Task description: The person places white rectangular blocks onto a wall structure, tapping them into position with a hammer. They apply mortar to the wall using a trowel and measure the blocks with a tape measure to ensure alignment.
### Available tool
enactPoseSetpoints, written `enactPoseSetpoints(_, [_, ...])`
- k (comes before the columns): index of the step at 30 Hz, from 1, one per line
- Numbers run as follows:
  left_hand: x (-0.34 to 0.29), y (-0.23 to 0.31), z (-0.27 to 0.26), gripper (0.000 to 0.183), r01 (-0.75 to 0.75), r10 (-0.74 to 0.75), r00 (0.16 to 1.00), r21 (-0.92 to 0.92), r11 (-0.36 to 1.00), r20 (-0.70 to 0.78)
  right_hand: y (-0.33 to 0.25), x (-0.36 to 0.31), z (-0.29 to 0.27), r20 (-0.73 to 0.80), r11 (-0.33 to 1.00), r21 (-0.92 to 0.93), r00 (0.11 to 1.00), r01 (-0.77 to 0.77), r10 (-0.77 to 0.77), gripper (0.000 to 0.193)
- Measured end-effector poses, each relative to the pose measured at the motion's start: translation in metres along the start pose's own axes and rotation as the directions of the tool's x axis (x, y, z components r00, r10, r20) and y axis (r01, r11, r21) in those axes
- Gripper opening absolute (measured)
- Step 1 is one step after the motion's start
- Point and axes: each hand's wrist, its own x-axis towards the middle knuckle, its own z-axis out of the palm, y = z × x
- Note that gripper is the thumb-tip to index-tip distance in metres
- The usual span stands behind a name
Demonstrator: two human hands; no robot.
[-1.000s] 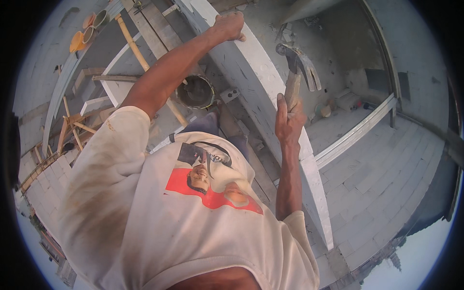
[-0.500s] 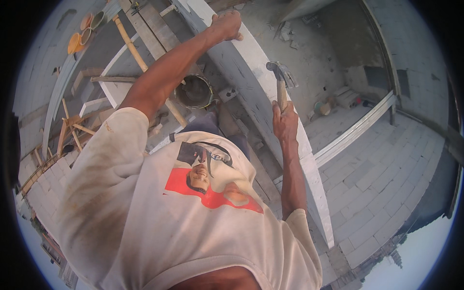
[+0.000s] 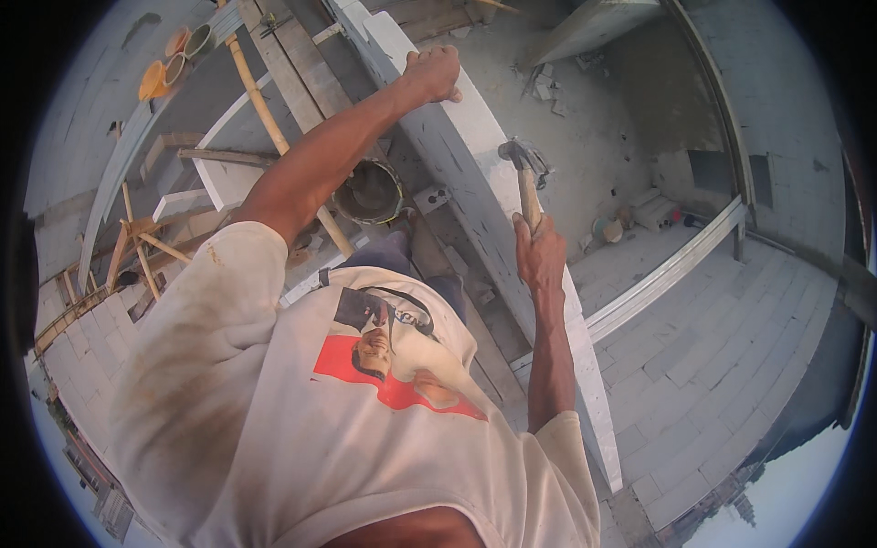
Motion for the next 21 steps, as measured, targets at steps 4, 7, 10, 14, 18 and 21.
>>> enactPoseSetpoints(4, [0.002,0.004,0.003,0.087,-0.012,0.012,1.0,-0.015,1.0,-0.01,-0.023,-0.016,-0.002,-0.202,0.921,0.384,0.979,0.065,0.015,0.044])
enactPoseSetpoints(7, [-0.003,0.01,-0.005,0.083,-0.026,0.028,0.999,-0.033,0.999,0.035,-0.008,-0.009,0.013,-0.08,0.97,0.243,0.996,-0.009,0.029,0.044])
enactPoseSetpoints(10, [0.0,0.006,-0.003,0.087,-0.019,0.019,1.0,-0.015,1.0,0.004,-0.005,0.002,0.004,0.035,1.0,-0.026,0.999,0.0,0.001,0.043])
enactPoseSetpoints(14, [0.0,0.004,-0.002,0.081,-0.013,0.014,1.0,-0.018,1.0,0.003,-0.03,-0.012,-0.007,-0.081,0.965,0.258,0.996,0.052,-0.031,0.046])
enactPoseSetpoints(18, [-0.004,0.01,-0.017,0.079,-0.037,0.038,0.998,-0.03,0.999,0.045,-0.009,-0.003,0.006,-0.018,0.997,0.082,1.0,0.007,-0.006,0.046])
enactPoseSetpoints(21, [-0.006,0.004,-0.006,0.084,-0.028,0.028,1.0,0.005,1.0,0.006,-0.01,0.0,-0.003,0.035,1.0,0.018,0.999,0.002,-0.002,0.045])
